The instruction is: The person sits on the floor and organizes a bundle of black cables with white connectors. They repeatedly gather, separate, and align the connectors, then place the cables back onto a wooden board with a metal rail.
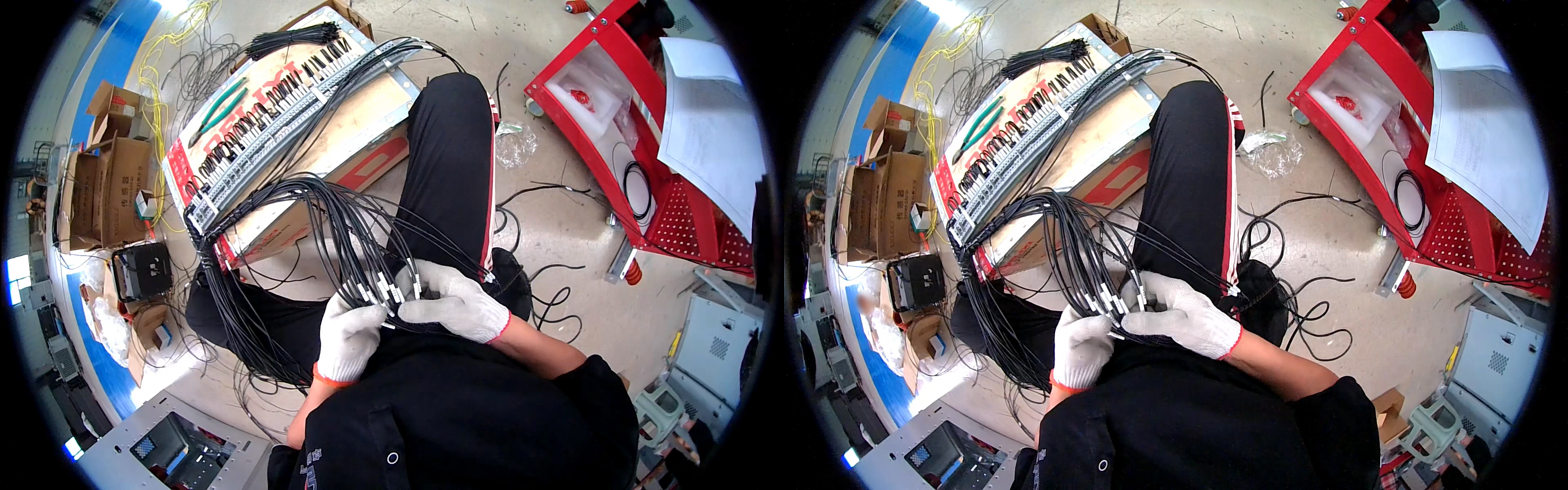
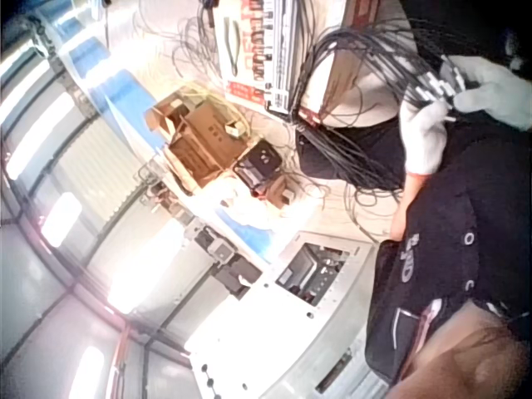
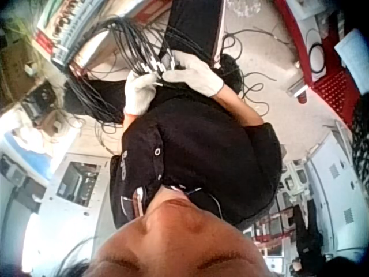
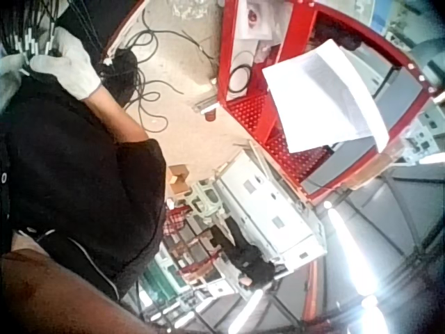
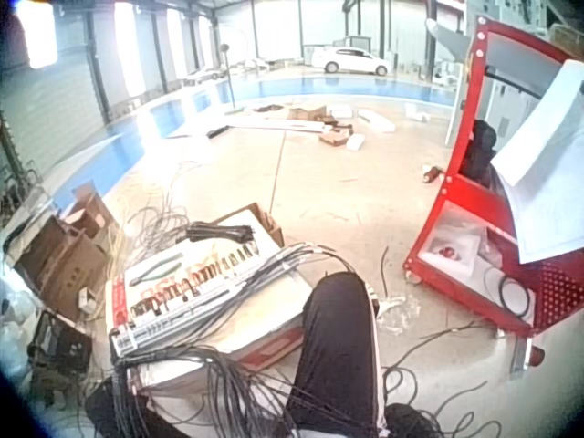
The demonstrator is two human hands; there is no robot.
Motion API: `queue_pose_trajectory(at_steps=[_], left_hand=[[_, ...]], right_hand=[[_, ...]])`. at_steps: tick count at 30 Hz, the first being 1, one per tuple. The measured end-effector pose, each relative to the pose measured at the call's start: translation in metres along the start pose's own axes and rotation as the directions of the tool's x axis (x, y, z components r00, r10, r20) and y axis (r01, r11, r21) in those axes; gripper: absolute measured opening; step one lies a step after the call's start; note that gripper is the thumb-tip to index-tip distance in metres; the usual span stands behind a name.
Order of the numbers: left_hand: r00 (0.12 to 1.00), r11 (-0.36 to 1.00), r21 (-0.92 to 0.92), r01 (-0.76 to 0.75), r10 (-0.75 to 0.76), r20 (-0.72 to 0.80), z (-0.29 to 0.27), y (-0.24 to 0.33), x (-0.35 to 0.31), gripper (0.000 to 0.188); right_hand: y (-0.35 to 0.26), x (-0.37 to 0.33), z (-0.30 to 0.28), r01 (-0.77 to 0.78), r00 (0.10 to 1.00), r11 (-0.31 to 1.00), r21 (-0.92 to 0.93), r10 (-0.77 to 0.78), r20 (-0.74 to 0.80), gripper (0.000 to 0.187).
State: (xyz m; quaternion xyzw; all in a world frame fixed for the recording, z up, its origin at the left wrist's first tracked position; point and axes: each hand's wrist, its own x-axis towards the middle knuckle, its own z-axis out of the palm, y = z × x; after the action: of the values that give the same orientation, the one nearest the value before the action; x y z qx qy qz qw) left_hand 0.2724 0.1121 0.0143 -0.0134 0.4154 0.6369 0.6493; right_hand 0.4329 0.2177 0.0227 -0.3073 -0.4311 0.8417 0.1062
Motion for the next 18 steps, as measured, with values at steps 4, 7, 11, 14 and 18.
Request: queue_pose_trajectory(at_steps=[4,7,11,14,18], left_hand=[[0.999,1.000,0.007,0.023,-0.024,0.026,-0.007,-0.001,0.000,0.039],[0.999,0.999,0.005,0.032,-0.032,0.034,-0.006,0.000,0.000,0.039],[0.999,0.999,-0.010,0.041,-0.041,-0.025,-0.005,0.000,-0.001,0.037],[0.998,0.998,-0.040,0.057,-0.059,-0.030,-0.007,0.001,-0.001,0.040],[0.996,0.997,-0.049,0.051,-0.054,-0.067,-0.008,0.000,-0.001,0.040]], right_hand=[[0.009,0.000,-0.006,-0.070,0.997,0.994,0.083,0.067,0.037,0.015],[0.008,0.000,-0.008,-0.064,0.997,0.998,-0.010,0.064,0.036,0.016],[0.001,0.000,-0.012,-0.040,0.996,0.992,-0.116,0.048,0.069,0.017],[0.004,-0.002,-0.014,-0.064,0.987,0.998,0.009,0.062,0.151,0.021],[0.014,0.002,-0.017,-0.012,0.974,0.992,0.128,-0.017,0.226,0.029]])
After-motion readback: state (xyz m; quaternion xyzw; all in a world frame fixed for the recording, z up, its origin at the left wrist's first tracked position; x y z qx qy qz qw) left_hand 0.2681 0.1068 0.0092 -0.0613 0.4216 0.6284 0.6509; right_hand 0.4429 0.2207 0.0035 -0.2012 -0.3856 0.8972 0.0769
